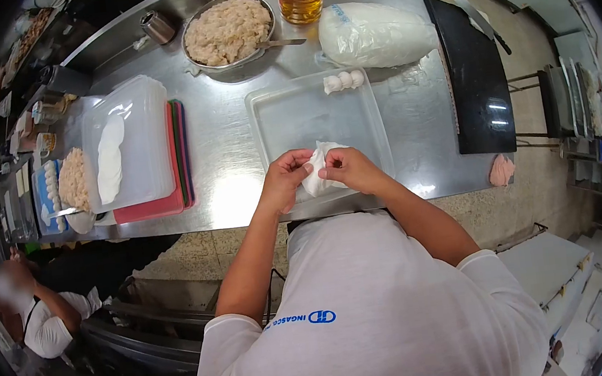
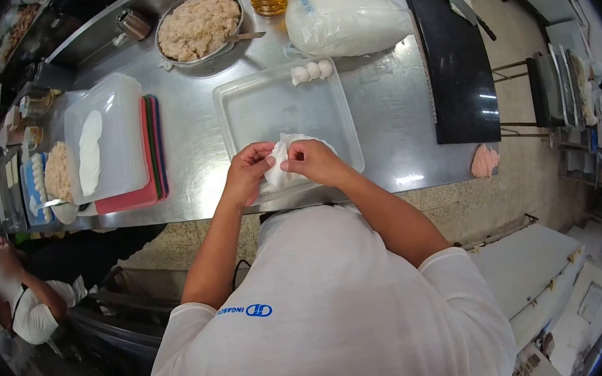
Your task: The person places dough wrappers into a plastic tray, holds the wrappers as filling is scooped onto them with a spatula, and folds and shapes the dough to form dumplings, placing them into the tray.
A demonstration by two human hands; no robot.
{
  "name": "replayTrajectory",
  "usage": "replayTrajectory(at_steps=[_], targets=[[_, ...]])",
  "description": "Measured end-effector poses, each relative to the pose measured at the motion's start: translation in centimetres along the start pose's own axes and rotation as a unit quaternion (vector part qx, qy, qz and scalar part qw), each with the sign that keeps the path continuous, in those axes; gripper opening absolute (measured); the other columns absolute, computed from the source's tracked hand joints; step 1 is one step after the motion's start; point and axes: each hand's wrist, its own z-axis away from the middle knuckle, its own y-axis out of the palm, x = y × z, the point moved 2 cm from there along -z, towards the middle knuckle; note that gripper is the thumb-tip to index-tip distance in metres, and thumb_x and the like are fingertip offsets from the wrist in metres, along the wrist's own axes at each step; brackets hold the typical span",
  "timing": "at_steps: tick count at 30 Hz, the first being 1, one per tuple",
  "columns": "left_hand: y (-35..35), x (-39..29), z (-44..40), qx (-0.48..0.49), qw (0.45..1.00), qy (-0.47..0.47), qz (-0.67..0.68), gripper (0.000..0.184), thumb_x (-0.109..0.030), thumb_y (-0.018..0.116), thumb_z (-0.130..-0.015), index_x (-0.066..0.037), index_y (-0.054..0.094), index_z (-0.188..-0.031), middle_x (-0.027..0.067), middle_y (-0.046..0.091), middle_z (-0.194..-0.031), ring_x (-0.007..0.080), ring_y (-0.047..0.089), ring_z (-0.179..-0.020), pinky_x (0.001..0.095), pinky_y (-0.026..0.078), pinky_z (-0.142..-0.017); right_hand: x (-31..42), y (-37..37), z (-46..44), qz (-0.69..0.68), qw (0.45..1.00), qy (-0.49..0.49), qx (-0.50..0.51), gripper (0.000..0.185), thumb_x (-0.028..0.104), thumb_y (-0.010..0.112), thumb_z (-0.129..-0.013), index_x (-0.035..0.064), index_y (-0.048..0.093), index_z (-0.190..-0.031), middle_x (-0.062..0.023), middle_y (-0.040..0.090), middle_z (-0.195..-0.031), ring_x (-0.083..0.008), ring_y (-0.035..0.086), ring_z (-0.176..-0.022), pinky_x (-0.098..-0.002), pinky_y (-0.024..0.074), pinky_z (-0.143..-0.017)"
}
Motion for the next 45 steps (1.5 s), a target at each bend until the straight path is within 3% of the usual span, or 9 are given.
replayTrajectory(at_steps=[15,18,21,24,27,33,36,39,45], targets=[[1.0,-0.4,-0.2,0.021,1.0,-0.008,0.007,0.026,0.003,0.064,-0.097,0.0,0.066,-0.123,0.006,0.07,-0.11,0.0119,0.066,-0.098,0.029,0.055,-0.087,-1.5,-1.2,0.6,-0.069,0.996,0.015,0.059,0.025,0.018,0.075,-0.092,0.0041,0.059,-0.078,0.0027,0.057,-0.071,-0.0092,0.048,-0.068,-0.0318,0.0394,-0.058],[1.6,0.3,0.4,-0.002,1.0,0.0,0.029,0.028,0.003,0.065,-0.096,-0.002,0.066,-0.123,0.0045,0.071,-0.111,0.0106,0.066,-0.097,0.0254,0.053,-0.081,-2.6,-2.5,-0.3,0.083,0.995,-0.054,0.008,0.02,0.013,0.07,-0.091,0.0043,0.058,-0.076,0.0005,0.062,-0.074,-0.0114,0.054,-0.07,-0.0331,0.0419,-0.058],[1.2,0.8,0.3,-0.034,0.997,0.019,0.069,0.03,0.005,0.064,-0.095,-0.001,0.065,-0.125,0.0063,0.071,-0.114,0.0131,0.066,-0.1,0.0272,0.053,-0.088,-3.4,-3.3,-0.3,0.091,0.988,-0.084,-0.09,0.007,0.003,0.065,-0.089,0.0033,0.058,-0.086,-0.0052,0.068,-0.087,-0.0161,0.062,-0.075,-0.0321,0.0503,-0.062],[0.7,1.1,0.4,-0.069,0.995,0.04,0.064,0.032,0.006,0.063,-0.095,-0.001,0.065,-0.126,0.0065,0.069,-0.115,0.0137,0.065,-0.102,0.0277,0.052,-0.093,-4.6,-3.9,-0.1,-0.193,0.979,-0.006,-0.064,0.013,-0.005,0.061,-0.089,0.0029,0.057,-0.098,-0.0105,0.068,-0.101,-0.0199,0.067,-0.083,-0.0328,0.0584,-0.073],[0.0,0.9,0.5,-0.112,0.993,0.028,0.022,0.035,0.008,0.062,-0.094,-0.001,0.065,-0.127,0.0054,0.068,-0.113,0.013,0.064,-0.102,0.0275,0.051,-0.094,-6.0,-6.2,0.5,-0.346,0.934,0.078,-0.041,0.023,-0.009,0.059,-0.089,0.0029,0.056,-0.108,-0.0129,0.066,-0.108,-0.0197,0.067,-0.088,-0.0352,0.0614,-0.077],[0.1,1.1,0.9,-0.101,0.995,0.022,0.017,0.038,0.009,0.061,-0.092,-0.001,0.064,-0.129,0.0033,0.065,-0.111,0.0126,0.062,-0.101,0.0273,0.051,-0.096,-4.6,-5.1,0.4,-0.237,0.964,0.116,0.026,0.028,0.011,0.072,-0.094,0.0013,0.061,-0.117,-0.0081,0.067,-0.106,-0.0152,0.065,-0.087,-0.03,0.0578,-0.077],[0.3,1.3,0.7,-0.081,0.996,0.035,0.023,0.041,0.009,0.06,-0.091,0.0,0.064,-0.13,0.0032,0.063,-0.112,0.0123,0.06,-0.103,0.026,0.049,-0.096,-3.4,-3.3,-0.4,-0.128,0.991,0.042,0.001,0.034,0.024,0.077,-0.092,0.0005,0.066,-0.113,-0.0083,0.067,-0.102,-0.0168,0.065,-0.085,-0.0311,0.0557,-0.078],[-0.1,1.3,0.6,-0.065,0.997,0.031,0.005,0.042,0.009,0.062,-0.089,-0.002,0.065,-0.129,0.0016,0.063,-0.11,0.0111,0.061,-0.102,0.0261,0.05,-0.095,-2.4,-1.8,-0.9,0.059,0.993,-0.088,-0.047,0.032,0.028,0.079,-0.089,0.0003,0.068,-0.102,-0.0111,0.068,-0.097,-0.0198,0.065,-0.084,-0.0347,0.0542,-0.073],[-0.3,0.9,0.2,-0.099,0.989,0.051,-0.093,0.04,0.0,0.068,-0.089,-0.004,0.067,-0.13,0.0064,0.062,-0.111,0.0169,0.06,-0.102,0.0308,0.051,-0.092,-1.9,-0.4,-0.4,0.103,0.99,-0.018,-0.091,0.028,0.026,0.076,-0.088,-0.0003,0.067,-0.092,-0.0118,0.069,-0.079,-0.0227,0.066,-0.072,-0.0374,0.0508,-0.066]])
